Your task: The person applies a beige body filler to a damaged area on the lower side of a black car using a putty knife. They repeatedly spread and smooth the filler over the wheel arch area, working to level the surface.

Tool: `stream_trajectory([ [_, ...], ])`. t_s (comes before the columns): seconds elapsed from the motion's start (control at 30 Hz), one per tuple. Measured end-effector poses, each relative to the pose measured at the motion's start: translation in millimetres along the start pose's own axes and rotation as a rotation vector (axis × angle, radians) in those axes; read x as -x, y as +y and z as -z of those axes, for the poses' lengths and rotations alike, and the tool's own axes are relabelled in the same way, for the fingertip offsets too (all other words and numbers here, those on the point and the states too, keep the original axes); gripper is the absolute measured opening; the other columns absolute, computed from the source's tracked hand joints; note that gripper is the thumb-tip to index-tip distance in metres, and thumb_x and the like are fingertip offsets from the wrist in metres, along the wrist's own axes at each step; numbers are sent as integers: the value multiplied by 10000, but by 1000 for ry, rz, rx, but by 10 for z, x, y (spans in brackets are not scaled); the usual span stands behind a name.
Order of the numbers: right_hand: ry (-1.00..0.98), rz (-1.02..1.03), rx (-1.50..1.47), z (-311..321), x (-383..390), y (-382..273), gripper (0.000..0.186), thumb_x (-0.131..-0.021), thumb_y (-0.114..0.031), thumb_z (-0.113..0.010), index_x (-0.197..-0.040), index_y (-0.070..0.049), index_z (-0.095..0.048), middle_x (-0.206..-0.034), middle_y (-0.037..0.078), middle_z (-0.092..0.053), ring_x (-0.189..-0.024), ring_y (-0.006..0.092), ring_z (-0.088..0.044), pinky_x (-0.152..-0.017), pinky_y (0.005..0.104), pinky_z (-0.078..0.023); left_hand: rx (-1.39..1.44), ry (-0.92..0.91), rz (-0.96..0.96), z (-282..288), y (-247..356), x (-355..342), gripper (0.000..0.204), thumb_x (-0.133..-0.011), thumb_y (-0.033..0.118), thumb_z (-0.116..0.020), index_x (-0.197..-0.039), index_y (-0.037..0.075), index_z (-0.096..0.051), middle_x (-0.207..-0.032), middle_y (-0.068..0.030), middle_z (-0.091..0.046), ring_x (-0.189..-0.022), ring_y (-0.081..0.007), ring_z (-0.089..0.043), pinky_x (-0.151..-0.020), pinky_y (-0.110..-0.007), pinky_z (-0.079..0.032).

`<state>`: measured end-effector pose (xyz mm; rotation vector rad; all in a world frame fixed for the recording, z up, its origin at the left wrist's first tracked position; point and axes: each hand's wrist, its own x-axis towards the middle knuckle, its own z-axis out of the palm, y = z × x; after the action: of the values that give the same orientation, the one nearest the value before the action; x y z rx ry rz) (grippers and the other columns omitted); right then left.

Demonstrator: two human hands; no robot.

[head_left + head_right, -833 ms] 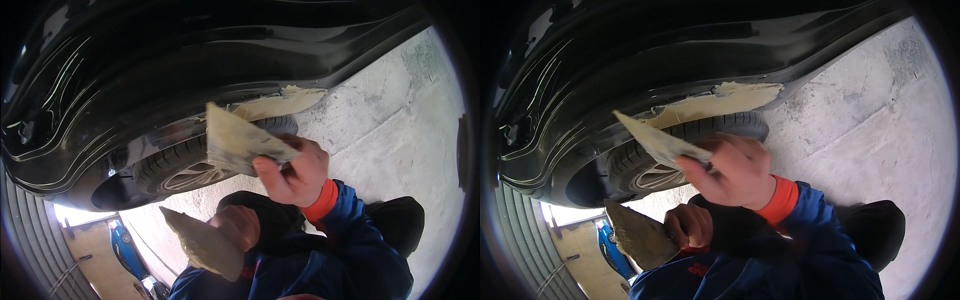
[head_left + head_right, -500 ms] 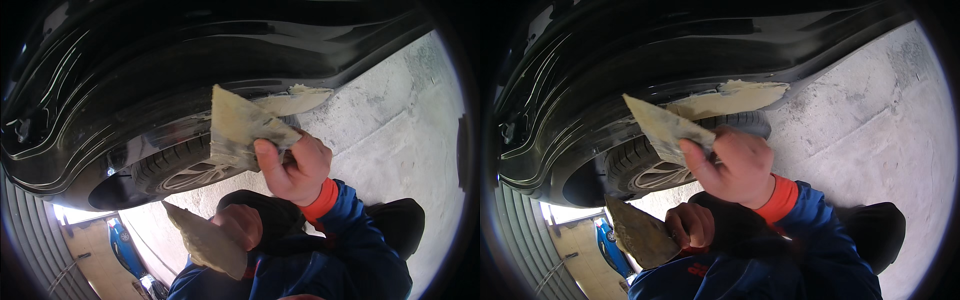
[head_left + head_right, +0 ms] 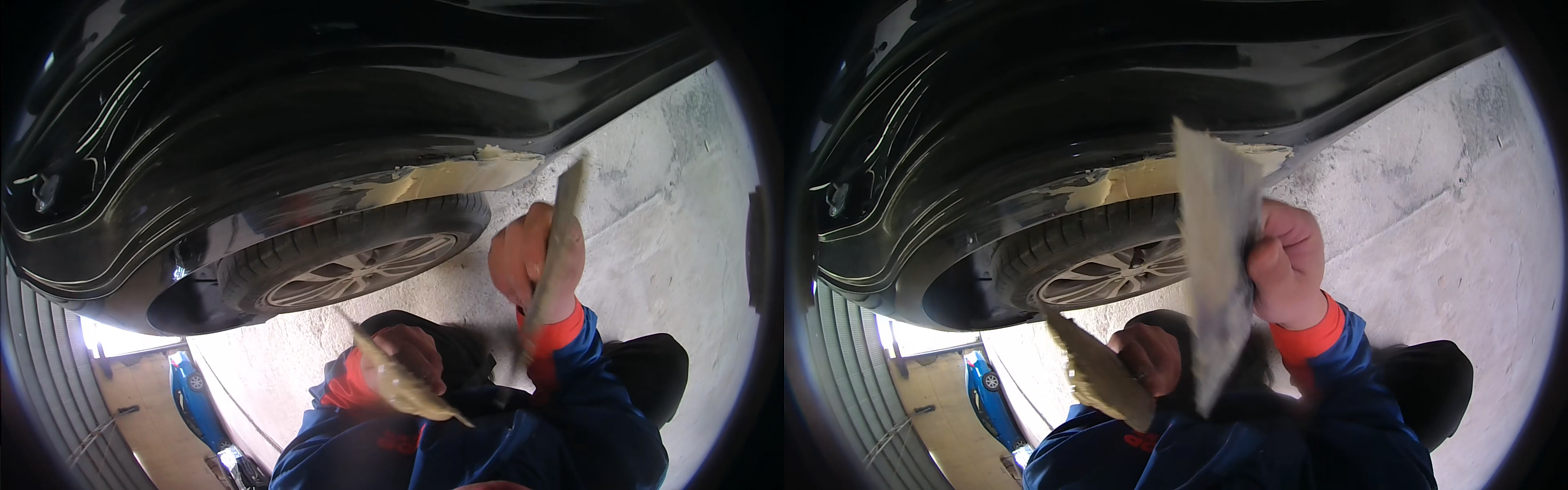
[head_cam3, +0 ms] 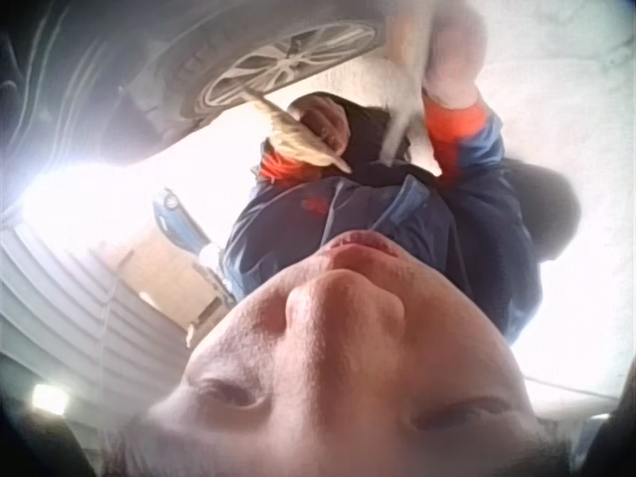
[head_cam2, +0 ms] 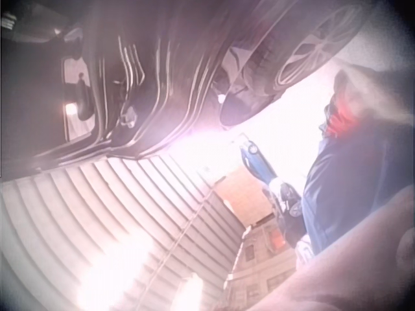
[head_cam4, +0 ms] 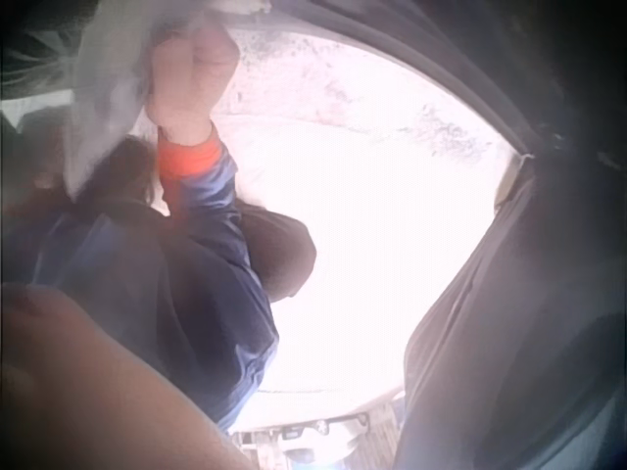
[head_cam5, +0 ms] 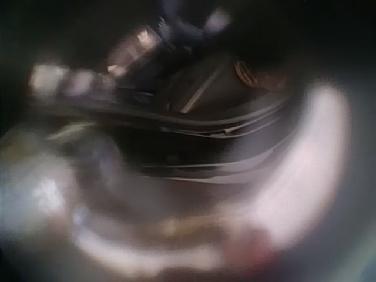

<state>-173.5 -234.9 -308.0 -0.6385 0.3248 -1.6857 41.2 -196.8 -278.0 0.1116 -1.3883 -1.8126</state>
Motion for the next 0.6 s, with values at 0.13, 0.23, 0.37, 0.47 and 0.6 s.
stream_trajectory([
  [0.13,-554,-63,161,40,-73,-39,421,-914,-411,-733,-788,-22,-635,-697,18,-594,-639,99,-531,-565,283,-412,177,-181,166,66,-47,-104,256,-887,179,-712,-1032,-23,-655,-729,-145,-647,-481,-231,-608,-411,-332,-506],
  [0.23,-708,-327,45,23,-144,37,396,-892,-336,-762,-708,-45,-567,-637,13,-505,-593,111,-455,-531,322,-348,281,-216,135,130,-23,-138,242,-915,189,-684,-1063,0,-659,-728,-137,-646,-482,-219,-602,-418,-329,-506],
  [0.37,-398,-130,-45,50,-129,158,472,-919,-460,-710,-747,-32,-609,-614,55,-593,-520,137,-561,-468,281,-417,349,-246,83,216,74,-93,230,-953,202,-647,-1105,30,-664,-727,-127,-643,-483,-203,-594,-428,-323,-507],
  [0.47,-216,32,-99,2,-36,229,511,-959,-493,-637,-694,-69,-535,-523,62,-565,-390,124,-523,-370,247,-398,376,-257,88,263,84,-56,227,-981,211,-619,-1137,53,-668,-726,-119,-642,-483,-191,-587,-436,-320,-507],
  [0.6,-263,-113,-201,-184,22,232,539,-949,-540,-613,-704,-66,-538,-529,56,-569,-399,134,-528,-394,257,-414,402,-278,98,266,63,-61,227,-996,213,-602,-1154,65,-669,-730,-115,-637,-490,-185,-586,-442,-312,-508],
])
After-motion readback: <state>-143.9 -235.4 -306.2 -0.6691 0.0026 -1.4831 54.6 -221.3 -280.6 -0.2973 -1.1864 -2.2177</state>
